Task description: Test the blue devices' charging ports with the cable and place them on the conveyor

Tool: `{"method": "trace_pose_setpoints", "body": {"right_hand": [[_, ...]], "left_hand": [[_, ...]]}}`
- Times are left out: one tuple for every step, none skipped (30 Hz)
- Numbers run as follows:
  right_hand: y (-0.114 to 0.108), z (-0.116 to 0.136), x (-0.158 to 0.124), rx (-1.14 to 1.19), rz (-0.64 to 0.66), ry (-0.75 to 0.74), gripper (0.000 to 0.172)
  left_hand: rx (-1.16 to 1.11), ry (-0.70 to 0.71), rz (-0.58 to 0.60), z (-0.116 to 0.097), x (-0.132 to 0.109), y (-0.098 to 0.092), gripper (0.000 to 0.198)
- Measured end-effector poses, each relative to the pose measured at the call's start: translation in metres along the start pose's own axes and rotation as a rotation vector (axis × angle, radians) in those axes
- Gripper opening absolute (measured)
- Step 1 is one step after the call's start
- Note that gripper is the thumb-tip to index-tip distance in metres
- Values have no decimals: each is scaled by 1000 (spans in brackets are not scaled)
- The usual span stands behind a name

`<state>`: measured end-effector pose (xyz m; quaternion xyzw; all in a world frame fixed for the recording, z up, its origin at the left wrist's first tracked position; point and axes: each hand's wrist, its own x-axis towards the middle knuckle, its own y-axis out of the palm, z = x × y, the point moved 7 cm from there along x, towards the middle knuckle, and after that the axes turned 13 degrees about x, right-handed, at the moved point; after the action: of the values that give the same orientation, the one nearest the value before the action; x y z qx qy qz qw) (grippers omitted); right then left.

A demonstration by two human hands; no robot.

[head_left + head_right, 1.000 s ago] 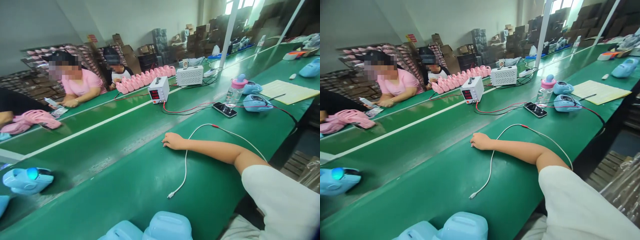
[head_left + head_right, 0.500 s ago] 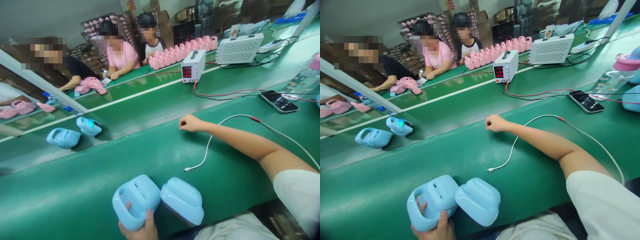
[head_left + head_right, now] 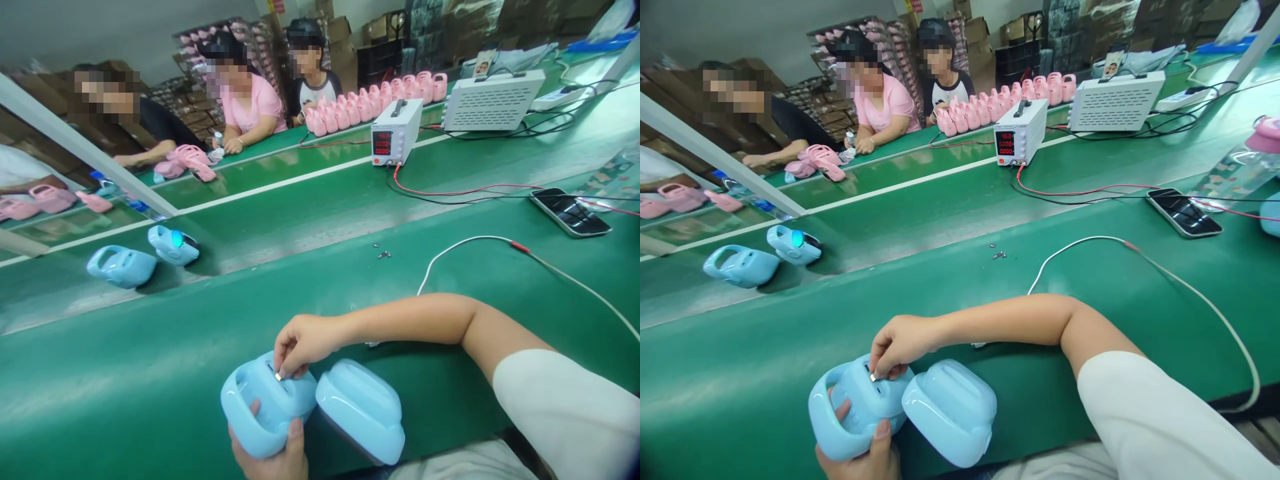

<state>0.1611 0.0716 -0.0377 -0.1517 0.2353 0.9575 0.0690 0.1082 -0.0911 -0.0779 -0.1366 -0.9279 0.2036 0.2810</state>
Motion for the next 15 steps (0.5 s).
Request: {"method": "trace_pose_setpoints", "body": {"right_hand": [[-2,0,1,-5,-5,4,11],[-3,0,1,-8,-4,7,11],[-5,-1,2,-14,-1,9,11],[-6,-1,1,-22,4,13,11],[-6,0,1,-31,11,17,11],[-7,0,1,-38,16,24,11],[-7,0,0,-40,22,34,11],[-8,0,0,-40,28,46,11],[-8,-1,-1,-40,31,57,11],[-8,-1,-1,-40,31,66,11],[-8,-2,-1,-40,31,75,12],[-8,-2,0,-36,35,80,12],[-8,-3,1,-25,41,82,14],[-9,-4,2,-10,52,80,17],[-9,-4,3,8,66,76,21]], "left_hand": [[13,3,2,1,1,0,65],[25,7,5,1,1,0,66],[38,10,7,2,2,0,68],[52,12,8,3,2,0,70],[66,12,11,4,3,0,72],[81,12,13,5,3,0,74],[95,10,15,4,3,0,76],[104,10,19,4,3,0,78],[115,13,23,2,3,0,78],[129,18,27,1,4,0,78],[143,24,30,-1,4,1,77],[155,32,31,-3,4,1,77],[166,39,34,-4,5,2,77],[172,45,32,-4,5,3,77],[170,49,28,-3,6,3,77]]}}
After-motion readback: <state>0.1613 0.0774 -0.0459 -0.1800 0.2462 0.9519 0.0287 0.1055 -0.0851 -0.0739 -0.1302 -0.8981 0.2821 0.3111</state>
